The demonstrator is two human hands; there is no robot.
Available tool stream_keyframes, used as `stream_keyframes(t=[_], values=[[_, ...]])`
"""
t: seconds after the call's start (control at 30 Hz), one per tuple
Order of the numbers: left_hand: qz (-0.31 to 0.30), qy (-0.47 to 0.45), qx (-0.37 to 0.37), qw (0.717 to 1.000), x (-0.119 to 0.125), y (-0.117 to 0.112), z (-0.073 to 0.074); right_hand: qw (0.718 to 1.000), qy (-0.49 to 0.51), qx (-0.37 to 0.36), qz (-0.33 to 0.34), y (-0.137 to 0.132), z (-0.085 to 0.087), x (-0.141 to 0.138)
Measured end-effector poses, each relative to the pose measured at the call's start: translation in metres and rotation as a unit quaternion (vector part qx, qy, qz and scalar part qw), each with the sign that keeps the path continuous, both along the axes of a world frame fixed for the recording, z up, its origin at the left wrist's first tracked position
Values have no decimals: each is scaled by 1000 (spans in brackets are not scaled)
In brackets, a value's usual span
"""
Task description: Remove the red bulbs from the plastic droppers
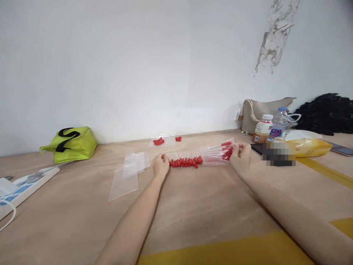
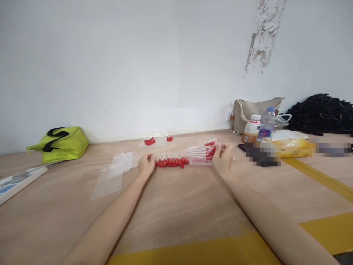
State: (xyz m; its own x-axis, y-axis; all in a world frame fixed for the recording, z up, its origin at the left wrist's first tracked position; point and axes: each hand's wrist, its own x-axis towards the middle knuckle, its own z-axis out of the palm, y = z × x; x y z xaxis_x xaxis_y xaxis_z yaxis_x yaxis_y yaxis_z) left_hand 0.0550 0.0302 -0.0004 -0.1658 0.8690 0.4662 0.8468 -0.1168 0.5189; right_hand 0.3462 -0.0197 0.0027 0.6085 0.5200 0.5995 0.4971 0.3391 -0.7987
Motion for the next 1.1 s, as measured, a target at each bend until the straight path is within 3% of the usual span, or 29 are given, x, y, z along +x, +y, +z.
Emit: stream_keyframes(t=[0.07,0.13,0.2,0.27,0.33,0.43,0.6,0.67,0.77,0.83,0.93,0.97,1.03,1.1], values=[[2,15,24,1000,1,-13,2,998,52,-1,39,-5,3,-2],[-31,55,49,997,-3,-31,3,985,116,-29,123,-11,3,-9],[-114,154,84,978,-16,-51,2,956,178,-75,220,-16,1,-21],[-160,225,93,957,-36,-65,2,922,222,-122,294,-23,-2,-37],[-134,264,93,951,-58,-71,2,894,244,-160,339,-30,-5,-54],[-71,292,35,953,-84,-63,3,860,270,-200,384,-40,-7,-75],[-29,299,-84,950,-105,-45,5,777,296,-298,468,-56,-5,-90],[-32,317,-67,946,-111,-45,5,750,280,-327,502,-59,-3,-91],[-48,319,-6,946,-110,-54,7,739,234,-339,533,-60,2,-88],[-98,285,18,953,-99,-66,10,730,191,-350,555,-58,5,-86],[-243,188,-7,952,-69,-89,16,703,133,-398,574,-54,7,-86],[-304,163,-34,938,-59,-96,17,701,126,-411,569,-53,6,-89],[-387,130,-72,910,-42,-107,18,712,125,-416,552,-50,3,-97],[-421,99,-89,897,-31,-110,17,734,127,-396,536,-47,-1,-108]])
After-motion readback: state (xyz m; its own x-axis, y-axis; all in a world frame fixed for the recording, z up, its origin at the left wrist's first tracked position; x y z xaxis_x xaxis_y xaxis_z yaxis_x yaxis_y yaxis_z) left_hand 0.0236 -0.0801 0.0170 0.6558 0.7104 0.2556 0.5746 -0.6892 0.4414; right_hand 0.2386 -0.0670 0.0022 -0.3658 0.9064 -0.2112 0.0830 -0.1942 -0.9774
